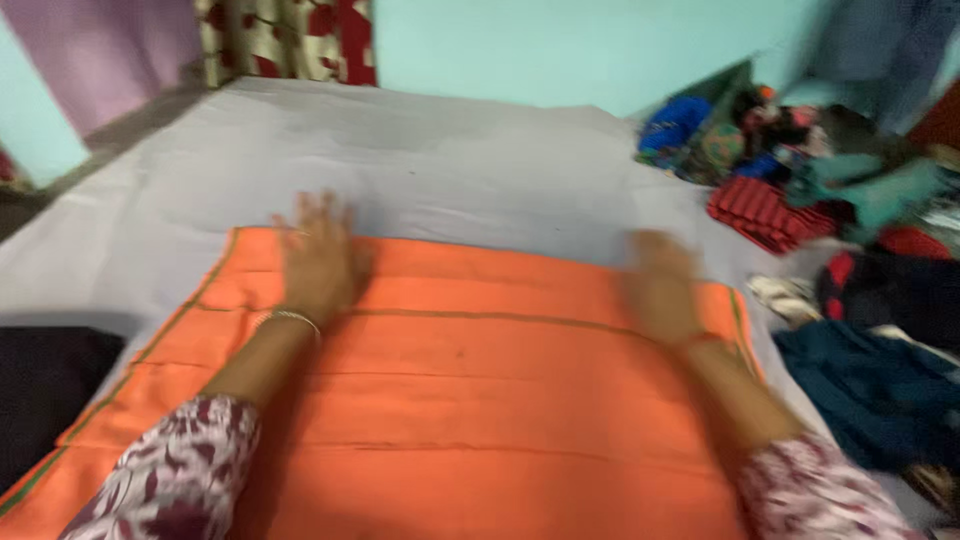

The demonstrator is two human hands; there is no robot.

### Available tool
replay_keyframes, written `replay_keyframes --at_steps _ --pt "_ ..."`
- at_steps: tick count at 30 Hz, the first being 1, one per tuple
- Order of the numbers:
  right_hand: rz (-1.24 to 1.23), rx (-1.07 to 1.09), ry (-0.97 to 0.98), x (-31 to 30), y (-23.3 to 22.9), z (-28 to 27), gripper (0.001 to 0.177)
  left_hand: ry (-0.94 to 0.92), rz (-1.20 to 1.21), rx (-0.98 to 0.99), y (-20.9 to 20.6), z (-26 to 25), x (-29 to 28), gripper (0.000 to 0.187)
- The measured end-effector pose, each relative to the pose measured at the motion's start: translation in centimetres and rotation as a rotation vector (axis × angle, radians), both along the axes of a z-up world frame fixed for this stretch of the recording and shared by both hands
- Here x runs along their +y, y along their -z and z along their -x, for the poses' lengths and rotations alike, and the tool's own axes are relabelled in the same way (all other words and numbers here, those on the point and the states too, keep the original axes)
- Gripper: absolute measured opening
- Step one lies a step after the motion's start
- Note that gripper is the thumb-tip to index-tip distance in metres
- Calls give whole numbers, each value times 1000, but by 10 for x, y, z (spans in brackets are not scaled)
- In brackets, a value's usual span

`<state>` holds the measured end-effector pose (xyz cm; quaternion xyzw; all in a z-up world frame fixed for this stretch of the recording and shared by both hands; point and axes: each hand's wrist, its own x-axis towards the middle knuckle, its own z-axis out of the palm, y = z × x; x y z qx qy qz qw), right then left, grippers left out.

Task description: The person irons an orange cloth on a bed, smoothing and folding it multiple times with an electric iron. The person then picks up a blue and white shirt and begins to unfold it.

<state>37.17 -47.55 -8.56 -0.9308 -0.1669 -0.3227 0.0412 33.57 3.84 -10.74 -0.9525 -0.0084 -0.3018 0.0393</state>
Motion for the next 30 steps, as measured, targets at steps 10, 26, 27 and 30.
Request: replay_keyframes --at_steps 10,26,27,30 --pt "-68 535 2 66 14 45 78 -5 165 639 -13 55 -78 88" --pt "-737 316 185 -160 46 10 39 -126 268 336 49 83 15 74" --pt "-711 399 217 -153 43 8 40 -129 259 324 47 82 7 74" --pt "-661 615 316 -129 23 6 45 -47 288 341 34 71 -25 76"
